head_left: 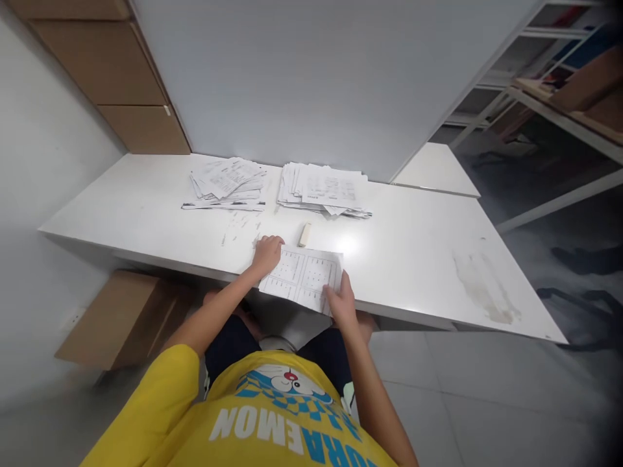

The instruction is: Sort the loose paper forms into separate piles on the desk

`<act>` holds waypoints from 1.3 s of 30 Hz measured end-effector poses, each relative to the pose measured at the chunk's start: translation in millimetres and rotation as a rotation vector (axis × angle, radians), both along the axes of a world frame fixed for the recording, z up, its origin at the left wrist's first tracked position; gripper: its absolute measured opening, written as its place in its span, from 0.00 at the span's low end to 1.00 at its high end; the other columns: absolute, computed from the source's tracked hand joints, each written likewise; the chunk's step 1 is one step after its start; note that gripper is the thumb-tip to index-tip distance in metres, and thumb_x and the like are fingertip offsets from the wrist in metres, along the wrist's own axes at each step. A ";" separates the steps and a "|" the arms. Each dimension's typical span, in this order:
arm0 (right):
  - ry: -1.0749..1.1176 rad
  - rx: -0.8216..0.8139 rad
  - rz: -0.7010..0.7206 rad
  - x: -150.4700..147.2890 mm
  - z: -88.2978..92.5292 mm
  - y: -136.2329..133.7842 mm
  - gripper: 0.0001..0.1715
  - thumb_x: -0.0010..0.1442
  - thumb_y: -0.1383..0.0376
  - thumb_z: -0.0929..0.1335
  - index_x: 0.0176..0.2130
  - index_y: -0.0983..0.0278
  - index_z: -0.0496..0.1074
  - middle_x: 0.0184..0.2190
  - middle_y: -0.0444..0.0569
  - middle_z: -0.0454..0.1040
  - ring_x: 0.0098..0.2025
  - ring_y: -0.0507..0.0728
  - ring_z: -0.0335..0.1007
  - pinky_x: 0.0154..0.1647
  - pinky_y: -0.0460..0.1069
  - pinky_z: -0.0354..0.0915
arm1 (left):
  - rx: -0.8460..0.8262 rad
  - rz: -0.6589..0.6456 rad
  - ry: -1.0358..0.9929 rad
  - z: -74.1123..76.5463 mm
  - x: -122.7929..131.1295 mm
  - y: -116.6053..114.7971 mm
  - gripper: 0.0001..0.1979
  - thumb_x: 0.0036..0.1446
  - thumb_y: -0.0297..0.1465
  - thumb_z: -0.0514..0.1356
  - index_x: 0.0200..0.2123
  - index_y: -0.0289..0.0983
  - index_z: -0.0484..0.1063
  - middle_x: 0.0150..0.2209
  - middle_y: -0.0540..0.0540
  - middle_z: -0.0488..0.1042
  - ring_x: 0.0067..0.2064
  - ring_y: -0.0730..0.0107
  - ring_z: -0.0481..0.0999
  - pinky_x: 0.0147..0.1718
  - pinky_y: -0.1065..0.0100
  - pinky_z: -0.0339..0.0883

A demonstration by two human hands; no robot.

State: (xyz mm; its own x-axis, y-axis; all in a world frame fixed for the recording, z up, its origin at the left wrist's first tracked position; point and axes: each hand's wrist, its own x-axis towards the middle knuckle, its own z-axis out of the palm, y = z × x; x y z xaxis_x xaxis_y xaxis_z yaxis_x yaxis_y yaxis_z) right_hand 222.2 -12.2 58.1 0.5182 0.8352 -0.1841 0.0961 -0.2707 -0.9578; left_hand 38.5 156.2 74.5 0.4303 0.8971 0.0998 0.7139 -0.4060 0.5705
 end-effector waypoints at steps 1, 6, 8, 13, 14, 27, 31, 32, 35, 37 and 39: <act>-0.017 -0.042 -0.010 5.3 0.0 6.6 0.48 0.47 0.61 0.70 0.65 0.65 0.59 0.62 0.59 0.65 0.64 0.69 0.59 0.65 0.62 0.53 | 0.031 0.008 0.043 -2.1 6.6 3.8 0.14 0.66 0.25 0.47 0.42 0.36 0.72 0.43 0.41 0.75 0.49 0.55 0.67 0.50 0.57 0.56; 0.019 -0.077 -0.024 19.5 -8.3 20.4 0.46 0.45 0.63 0.69 0.63 0.61 0.61 0.58 0.55 0.70 0.59 0.68 0.65 0.60 0.60 0.61 | 0.090 -0.014 0.063 -9.1 12.6 9.3 0.14 0.66 0.25 0.47 0.43 0.36 0.72 0.44 0.41 0.73 0.49 0.56 0.66 0.47 0.57 0.56; 0.067 -0.059 -0.026 22.0 -11.2 18.9 0.46 0.46 0.63 0.69 0.63 0.63 0.61 0.58 0.56 0.70 0.59 0.67 0.65 0.60 0.59 0.62 | 0.083 -0.025 0.014 -11.2 9.2 10.1 0.12 0.66 0.27 0.49 0.44 0.36 0.72 0.45 0.41 0.74 0.49 0.57 0.65 0.48 0.58 0.56; -0.002 -0.134 0.009 24.6 -6.9 14.6 0.50 0.47 0.63 0.67 0.68 0.64 0.53 0.62 0.57 0.65 0.62 0.67 0.62 0.61 0.60 0.61 | 0.072 -0.054 0.036 -14.1 6.8 11.2 0.08 0.62 0.27 0.55 0.43 0.38 0.73 0.45 0.44 0.73 0.51 0.57 0.66 0.50 0.58 0.57; -0.051 -0.159 0.021 24.4 -5.5 15.0 0.51 0.47 0.63 0.67 0.68 0.64 0.52 0.63 0.57 0.64 0.63 0.68 0.61 0.61 0.61 0.61 | 0.085 -0.058 0.061 -13.7 7.3 10.7 0.08 0.62 0.27 0.55 0.43 0.38 0.73 0.45 0.44 0.73 0.51 0.57 0.66 0.50 0.58 0.57; -0.301 -0.170 0.034 42.6 -22.2 31.6 0.47 0.53 0.58 0.64 0.68 0.65 0.53 0.61 0.58 0.67 0.59 0.68 0.66 0.57 0.60 0.65 | 0.220 -0.140 0.212 -10.4 6.2 0.9 0.16 0.66 0.31 0.51 0.56 0.40 0.66 0.56 0.42 0.68 0.57 0.56 0.64 0.53 0.55 0.60; -0.202 -0.146 0.018 50.0 -25.3 31.6 0.41 0.52 0.58 0.67 0.64 0.64 0.61 0.58 0.56 0.71 0.58 0.65 0.68 0.58 0.57 0.65 | 0.240 -0.155 0.254 -8.8 7.6 -2.1 0.17 0.67 0.30 0.48 0.57 0.39 0.66 0.58 0.41 0.68 0.58 0.56 0.64 0.54 0.54 0.60; -0.165 -0.134 0.025 51.5 -25.3 31.5 0.41 0.52 0.58 0.68 0.63 0.64 0.63 0.58 0.55 0.71 0.58 0.65 0.69 0.58 0.57 0.66 | 0.245 -0.156 0.257 -8.6 7.6 -2.3 0.17 0.68 0.30 0.47 0.57 0.38 0.66 0.58 0.41 0.68 0.58 0.56 0.64 0.54 0.54 0.60; -0.044 -0.086 0.055 54.9 -25.8 31.3 0.37 0.53 0.57 0.68 0.61 0.63 0.65 0.56 0.54 0.73 0.56 0.63 0.71 0.57 0.56 0.67 | 0.252 -0.153 0.254 -9.3 7.4 -1.8 0.18 0.68 0.31 0.45 0.57 0.38 0.66 0.58 0.40 0.68 0.58 0.55 0.64 0.54 0.53 0.61; 0.010 -0.065 0.057 56.1 -27.6 31.5 0.35 0.54 0.58 0.66 0.60 0.64 0.66 0.56 0.54 0.74 0.55 0.63 0.72 0.56 0.55 0.68 | 0.254 -0.141 0.243 -10.6 7.0 -1.1 0.19 0.69 0.32 0.45 0.57 0.38 0.66 0.58 0.40 0.68 0.58 0.55 0.65 0.54 0.53 0.61; 0.007 -0.058 0.048 56.4 -30.7 32.2 0.35 0.53 0.60 0.66 0.60 0.64 0.66 0.56 0.54 0.74 0.55 0.62 0.72 0.56 0.55 0.68 | 0.278 -0.134 0.223 -12.1 6.4 -1.1 0.21 0.69 0.33 0.44 0.61 0.38 0.63 0.61 0.40 0.66 0.61 0.55 0.64 0.57 0.52 0.60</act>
